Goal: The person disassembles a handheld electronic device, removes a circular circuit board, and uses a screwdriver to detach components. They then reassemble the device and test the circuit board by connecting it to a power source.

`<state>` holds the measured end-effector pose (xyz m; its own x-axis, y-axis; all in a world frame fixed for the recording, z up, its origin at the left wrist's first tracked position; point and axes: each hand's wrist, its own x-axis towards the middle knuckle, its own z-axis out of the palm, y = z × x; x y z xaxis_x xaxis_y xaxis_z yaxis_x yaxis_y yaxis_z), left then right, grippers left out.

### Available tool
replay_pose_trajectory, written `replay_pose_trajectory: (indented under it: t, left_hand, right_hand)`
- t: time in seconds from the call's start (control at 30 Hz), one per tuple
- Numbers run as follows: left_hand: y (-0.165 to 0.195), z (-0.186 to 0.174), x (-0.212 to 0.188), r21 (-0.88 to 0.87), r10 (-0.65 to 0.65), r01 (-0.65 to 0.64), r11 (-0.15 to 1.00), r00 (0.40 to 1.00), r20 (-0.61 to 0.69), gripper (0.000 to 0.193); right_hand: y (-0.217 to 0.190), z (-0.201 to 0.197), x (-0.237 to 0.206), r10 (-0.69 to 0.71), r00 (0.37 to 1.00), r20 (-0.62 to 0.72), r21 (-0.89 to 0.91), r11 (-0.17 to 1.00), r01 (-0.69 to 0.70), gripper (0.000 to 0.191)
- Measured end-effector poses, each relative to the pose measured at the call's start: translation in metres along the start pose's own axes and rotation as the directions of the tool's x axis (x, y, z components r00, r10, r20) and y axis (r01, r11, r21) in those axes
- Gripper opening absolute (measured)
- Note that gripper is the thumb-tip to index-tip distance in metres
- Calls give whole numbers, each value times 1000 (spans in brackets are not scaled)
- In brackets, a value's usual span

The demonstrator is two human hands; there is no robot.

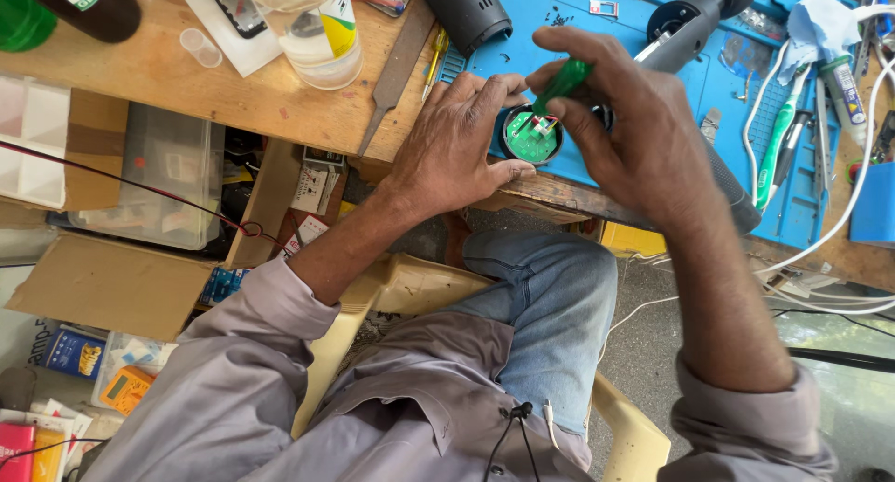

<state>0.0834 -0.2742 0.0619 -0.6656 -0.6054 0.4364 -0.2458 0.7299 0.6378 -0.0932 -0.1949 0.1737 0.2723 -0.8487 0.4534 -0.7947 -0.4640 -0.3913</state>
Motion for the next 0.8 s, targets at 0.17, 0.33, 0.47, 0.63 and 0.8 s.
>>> replay_pose_trajectory:
  t: [0.17, 0.33, 0.47, 0.63, 0.8]
  left_hand:
    - [-1, 2, 0, 6, -14, 14, 1000, 1000, 7, 87]
    - [-5, 5, -1, 56, -51, 50, 997, 998, 20, 90]
    - [-7, 8, -1, 33, -8, 9, 999, 1000, -10, 91]
    - [-6, 7, -1, 43, -4, 4, 999, 1000, -9, 94]
    - [-5, 4, -1, 71, -63, 60, 996, 997, 39, 87]
  right_hand:
    - [-1, -13, 17, 38, 985, 168, -155, 988, -11, 27]
    - [1, -24, 45, -79, 903, 423, -94, 987, 131, 22]
    - [-8, -31, 67, -122, 822, 556, -69, 979, 192, 32]
    - [-27, -23, 70, 533, 651, 540, -702, 712, 1, 46]
    - [-24, -24, 68, -92, 830, 551, -235, 937, 259, 24]
